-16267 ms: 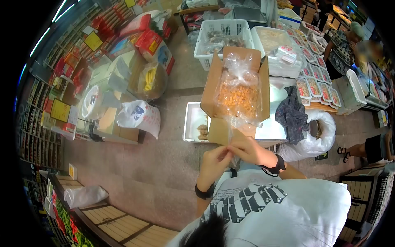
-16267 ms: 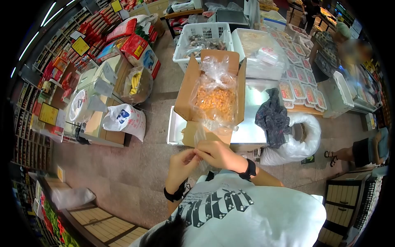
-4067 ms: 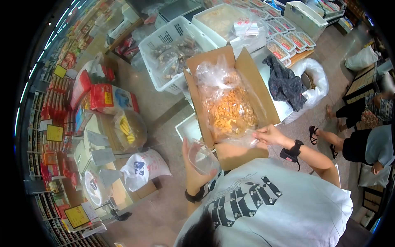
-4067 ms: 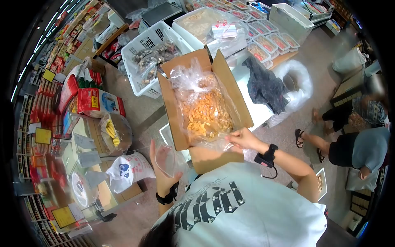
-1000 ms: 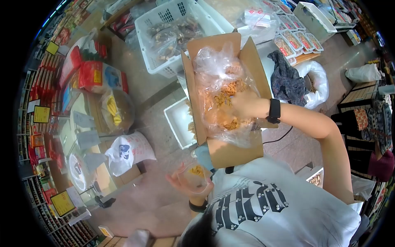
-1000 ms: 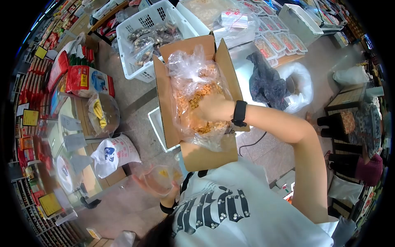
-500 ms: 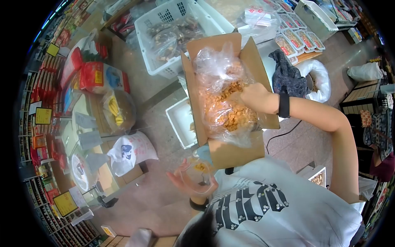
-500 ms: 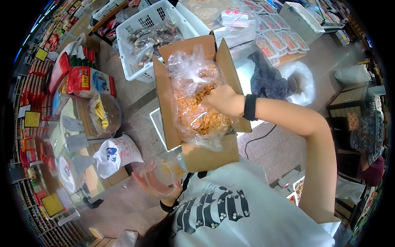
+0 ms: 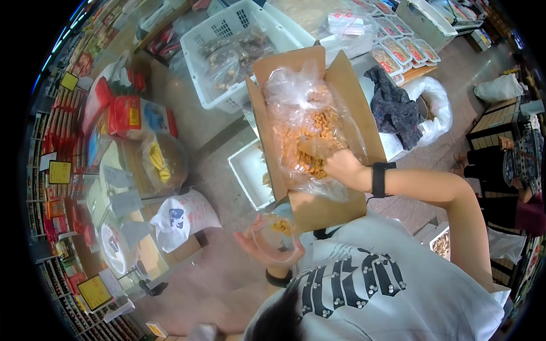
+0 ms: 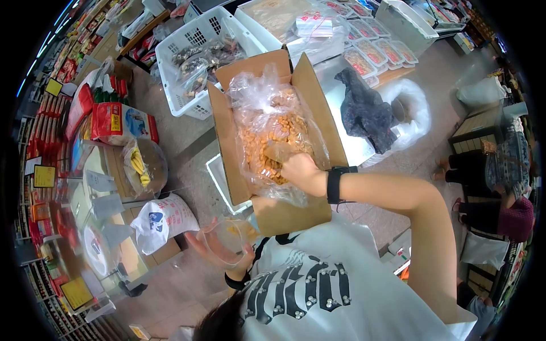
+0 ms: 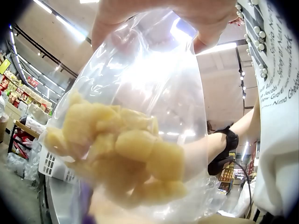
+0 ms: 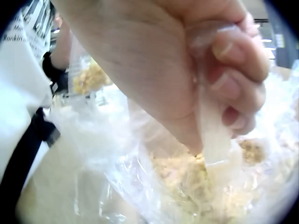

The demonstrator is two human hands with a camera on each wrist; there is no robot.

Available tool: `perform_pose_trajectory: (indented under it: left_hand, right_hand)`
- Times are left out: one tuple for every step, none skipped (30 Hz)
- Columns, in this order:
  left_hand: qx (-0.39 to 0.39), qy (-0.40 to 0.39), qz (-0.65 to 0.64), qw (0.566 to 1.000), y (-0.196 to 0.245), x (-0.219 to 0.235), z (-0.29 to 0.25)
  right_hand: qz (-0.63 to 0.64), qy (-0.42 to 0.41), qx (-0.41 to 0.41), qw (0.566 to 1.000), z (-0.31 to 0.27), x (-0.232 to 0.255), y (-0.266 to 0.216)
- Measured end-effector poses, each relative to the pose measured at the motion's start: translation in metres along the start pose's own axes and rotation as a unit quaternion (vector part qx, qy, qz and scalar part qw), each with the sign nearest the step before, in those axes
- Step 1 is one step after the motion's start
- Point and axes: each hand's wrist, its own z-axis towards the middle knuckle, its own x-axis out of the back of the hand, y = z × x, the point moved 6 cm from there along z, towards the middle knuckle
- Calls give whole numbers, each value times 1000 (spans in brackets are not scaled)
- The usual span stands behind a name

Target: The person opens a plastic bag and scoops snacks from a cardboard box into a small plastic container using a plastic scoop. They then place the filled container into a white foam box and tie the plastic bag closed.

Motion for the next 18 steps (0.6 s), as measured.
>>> perform_pose_trajectory:
  left_hand:
    - [1, 4, -8, 1000, -1, 0, 0]
    - [3, 10, -15, 1000, -3, 1, -2]
    - [7, 17, -21, 1000, -5, 1, -3]
    - [2, 16, -31, 999, -7, 1, -4]
    - [-4, 13, -42, 999, -9, 2, -4]
    - [-10, 11, -52, 999, -9, 3, -3]
    - [-3, 12, -46, 999, -11, 3, -2]
    - [4, 13, -40, 999, -11, 4, -4]
    - [12, 14, -33, 999, -12, 5, -4]
    - [9, 13, -35, 999, -10, 6, -3]
    - [6, 12, -38, 999, -8, 5, 0]
    - [2, 11, -43, 999, -6, 4, 3]
    - [-4, 12, -47, 999, -6, 3, 3]
    - [-9, 15, -50, 999, -8, 2, 2]
    - [-13, 19, -52, 998, -9, 2, 1]
    - [-12, 19, -58, 998, -8, 2, 2]
    - [-12, 20, -64, 998, -7, 1, 3]
    - [-12, 19, -69, 997, -6, 2, 5]
  right_hand:
    - [46, -21, -28, 998, -2, 6, 12]
    - [92, -41, -55, 993, -4, 16, 27]
    - [137, -61, -80, 985, -5, 20, 37]
    - [142, -21, -126, 982, -5, 14, 40]
    - [160, 2, -125, 979, -8, 6, 35]
    - [178, 25, -125, 976, -12, -2, 29]
    - [196, 49, -124, 971, -15, 2, 23]
    - [209, 30, -119, 970, -19, 3, 15]
    - [238, 26, -118, 964, -22, 5, 11]
    - [269, 19, -118, 956, -27, 6, 5]
    - [299, 12, -119, 947, -31, 8, 3]
    - [308, -10, -102, 946, -32, 11, 7]
    - [297, 3, -108, 949, -31, 3, 7]
    - [285, 16, -111, 952, -27, -9, 6]
    - [274, 29, -112, 955, -27, -19, 4]
    - [280, 25, -105, 954, -27, -18, 2]
    - [287, 21, -98, 953, -28, -15, -2]
    - [296, 19, -91, 951, -28, -12, -5]
